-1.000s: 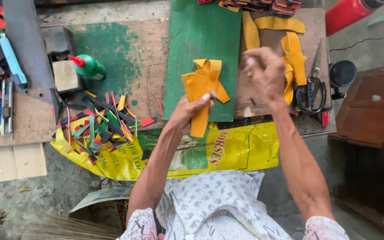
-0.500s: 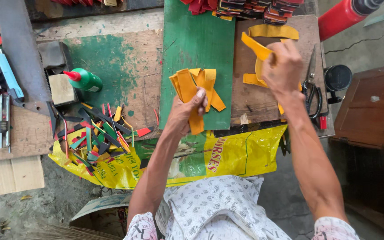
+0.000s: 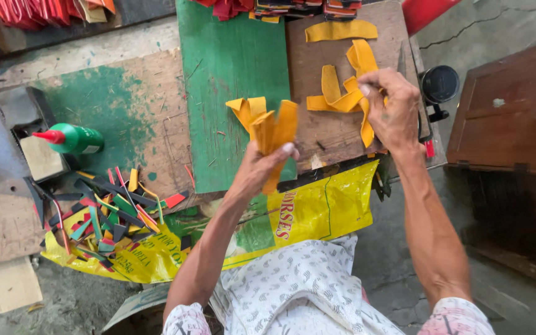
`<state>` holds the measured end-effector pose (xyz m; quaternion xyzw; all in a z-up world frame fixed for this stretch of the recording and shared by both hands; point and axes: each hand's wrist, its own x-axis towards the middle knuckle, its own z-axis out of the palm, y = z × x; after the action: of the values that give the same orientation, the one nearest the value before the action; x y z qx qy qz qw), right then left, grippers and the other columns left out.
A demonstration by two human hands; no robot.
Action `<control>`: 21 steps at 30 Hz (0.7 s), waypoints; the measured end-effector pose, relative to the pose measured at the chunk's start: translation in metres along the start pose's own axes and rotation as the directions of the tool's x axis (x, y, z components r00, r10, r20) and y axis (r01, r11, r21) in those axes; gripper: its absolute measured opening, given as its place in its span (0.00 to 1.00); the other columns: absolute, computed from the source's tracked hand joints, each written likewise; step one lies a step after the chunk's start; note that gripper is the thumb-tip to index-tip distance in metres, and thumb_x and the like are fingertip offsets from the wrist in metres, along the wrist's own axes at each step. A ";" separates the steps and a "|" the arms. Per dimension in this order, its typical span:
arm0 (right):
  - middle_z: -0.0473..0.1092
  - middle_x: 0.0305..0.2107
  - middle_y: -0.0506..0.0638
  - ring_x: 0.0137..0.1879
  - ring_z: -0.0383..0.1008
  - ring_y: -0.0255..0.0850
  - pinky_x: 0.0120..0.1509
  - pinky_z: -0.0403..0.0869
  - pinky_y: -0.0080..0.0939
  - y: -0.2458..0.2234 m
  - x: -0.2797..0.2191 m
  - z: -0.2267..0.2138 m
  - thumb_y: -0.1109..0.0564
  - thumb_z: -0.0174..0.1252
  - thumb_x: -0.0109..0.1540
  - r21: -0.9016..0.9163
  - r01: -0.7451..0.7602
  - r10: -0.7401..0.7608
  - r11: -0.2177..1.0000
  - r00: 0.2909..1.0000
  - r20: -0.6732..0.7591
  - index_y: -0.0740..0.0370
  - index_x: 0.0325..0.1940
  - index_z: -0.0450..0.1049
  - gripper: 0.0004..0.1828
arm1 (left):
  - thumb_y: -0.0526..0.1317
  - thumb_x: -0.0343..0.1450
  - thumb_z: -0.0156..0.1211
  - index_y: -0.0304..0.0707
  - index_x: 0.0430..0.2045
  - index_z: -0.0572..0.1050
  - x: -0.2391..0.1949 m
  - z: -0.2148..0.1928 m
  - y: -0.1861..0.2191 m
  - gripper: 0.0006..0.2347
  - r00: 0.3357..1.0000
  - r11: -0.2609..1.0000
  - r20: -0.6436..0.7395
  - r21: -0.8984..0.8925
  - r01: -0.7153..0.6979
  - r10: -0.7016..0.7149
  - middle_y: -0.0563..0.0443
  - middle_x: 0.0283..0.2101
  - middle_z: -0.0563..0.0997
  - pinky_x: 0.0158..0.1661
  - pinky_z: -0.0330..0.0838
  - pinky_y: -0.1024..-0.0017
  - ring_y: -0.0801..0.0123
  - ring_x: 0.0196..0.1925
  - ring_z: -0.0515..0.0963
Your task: The person sorts and stacks colorful foam pieces on a workbench. They handle red, orange, and yellow pieces, aligning them into neat piles by hand.
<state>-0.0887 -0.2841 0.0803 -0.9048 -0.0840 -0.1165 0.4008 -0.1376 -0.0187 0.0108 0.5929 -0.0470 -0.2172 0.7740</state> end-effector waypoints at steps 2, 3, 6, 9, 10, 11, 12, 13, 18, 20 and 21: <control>0.76 0.42 0.54 0.52 0.75 0.51 0.62 0.72 0.49 0.017 -0.002 -0.001 0.66 0.65 0.65 -0.261 0.221 -0.203 0.940 0.975 0.092 0.64 0.46 0.78 0.07 | 0.38 0.73 0.64 0.34 0.45 0.74 0.002 -0.003 -0.004 0.11 0.999 0.974 -0.042 -0.228 -0.006 -0.004 0.53 0.37 0.84 0.42 0.76 0.75 0.74 0.38 0.80; 0.76 0.41 0.54 0.51 0.74 0.53 0.60 0.71 0.51 0.024 -0.003 0.007 0.65 0.66 0.59 -0.327 0.297 -0.271 0.897 0.955 0.123 0.63 0.45 0.78 0.10 | 0.38 0.71 0.64 0.35 0.44 0.73 0.002 -0.003 -0.006 0.11 0.998 0.942 -0.063 -0.337 -0.016 -0.006 0.52 0.37 0.84 0.41 0.77 0.74 0.74 0.37 0.80; 0.74 0.37 0.56 0.48 0.73 0.57 0.55 0.69 0.54 0.036 -0.005 0.031 0.62 0.67 0.48 -0.449 0.433 -0.382 0.782 0.901 0.205 0.62 0.41 0.76 0.17 | 0.40 0.72 0.65 0.36 0.43 0.73 0.001 0.006 -0.006 0.11 0.988 0.972 -0.146 -0.236 0.013 -0.049 0.52 0.31 0.80 0.29 0.68 0.78 0.78 0.27 0.72; 0.73 0.34 0.54 0.47 0.74 0.55 0.54 0.70 0.54 0.046 0.000 0.035 0.66 0.68 0.51 -0.357 0.369 -0.316 0.858 0.928 0.198 0.61 0.36 0.73 0.13 | 0.40 0.73 0.68 0.31 0.43 0.74 -0.003 0.011 0.000 0.12 0.980 0.981 -0.180 -0.190 0.044 -0.079 0.53 0.29 0.75 0.27 0.65 0.79 0.78 0.26 0.71; 0.73 0.35 0.54 0.47 0.74 0.53 0.54 0.71 0.52 0.049 -0.001 0.032 0.67 0.68 0.54 -0.249 0.310 -0.272 0.917 0.946 0.176 0.63 0.38 0.73 0.12 | 0.40 0.73 0.67 0.31 0.43 0.74 -0.005 0.011 0.002 0.12 0.983 0.961 -0.152 -0.269 0.057 -0.101 0.53 0.30 0.76 0.28 0.67 0.79 0.78 0.26 0.72; 0.74 0.36 0.54 0.47 0.75 0.52 0.54 0.72 0.50 0.050 -0.001 0.029 0.69 0.68 0.57 -0.138 0.248 -0.226 0.959 0.961 0.161 0.64 0.39 0.73 0.12 | 0.41 0.72 0.67 0.32 0.43 0.74 -0.005 0.010 0.003 0.13 0.986 0.935 -0.121 -0.347 0.069 -0.118 0.53 0.30 0.76 0.28 0.68 0.79 0.77 0.27 0.72; 0.75 0.37 0.53 0.46 0.75 0.47 0.53 0.74 0.46 0.049 -0.004 0.028 0.69 0.68 0.59 0.137 0.064 -0.082 0.989 0.989 0.126 0.63 0.41 0.72 0.11 | 0.42 0.72 0.67 0.32 0.43 0.74 -0.005 0.010 0.004 0.13 0.987 0.903 -0.089 -0.422 0.083 -0.132 0.53 0.31 0.77 0.29 0.69 0.79 0.77 0.27 0.73; 0.76 0.37 0.52 0.45 0.76 0.43 0.53 0.75 0.43 0.045 -0.010 0.028 0.68 0.67 0.61 0.401 -0.121 0.071 0.908 0.988 0.136 0.63 0.43 0.72 0.11 | 0.42 0.71 0.68 0.33 0.42 0.73 -0.004 0.010 0.004 0.13 0.987 0.887 -0.073 -0.452 0.093 -0.141 0.54 0.31 0.77 0.29 0.70 0.78 0.77 0.28 0.73; 0.76 0.41 0.54 0.46 0.79 0.37 0.52 0.79 0.36 0.009 -0.047 0.045 0.71 0.64 0.63 0.910 -0.315 0.231 0.271 0.939 0.256 0.63 0.54 0.68 0.18 | 0.40 0.72 0.72 0.31 0.44 0.72 0.009 0.023 -0.005 0.15 0.999 0.871 0.013 -0.489 0.033 -0.031 0.53 0.35 0.75 0.35 0.72 0.75 0.74 0.32 0.74; 0.77 0.44 0.55 0.48 0.79 0.39 0.55 0.79 0.37 -0.008 -0.057 0.054 0.72 0.62 0.64 0.921 -0.317 0.262 0.229 0.931 0.255 0.65 0.58 0.67 0.20 | 0.41 0.70 0.72 0.32 0.46 0.72 0.012 0.027 -0.009 0.17 0.999 0.802 0.020 -0.596 0.036 -0.030 0.53 0.37 0.76 0.36 0.72 0.75 0.75 0.34 0.74; 0.77 0.43 0.55 0.46 0.80 0.40 0.52 0.80 0.39 -0.016 -0.062 0.057 0.71 0.62 0.64 0.922 -0.319 0.249 0.219 0.932 0.263 0.64 0.56 0.68 0.19 | 0.41 0.70 0.72 0.33 0.47 0.72 0.013 0.029 -0.011 0.18 0.999 0.763 0.025 -0.645 0.038 -0.029 0.53 0.38 0.77 0.36 0.73 0.74 0.75 0.35 0.75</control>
<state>-0.1434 -0.2343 0.0371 -0.4849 0.0177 0.0587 0.8724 -0.1388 -0.0515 0.0064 0.2899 0.0360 -0.2380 0.9263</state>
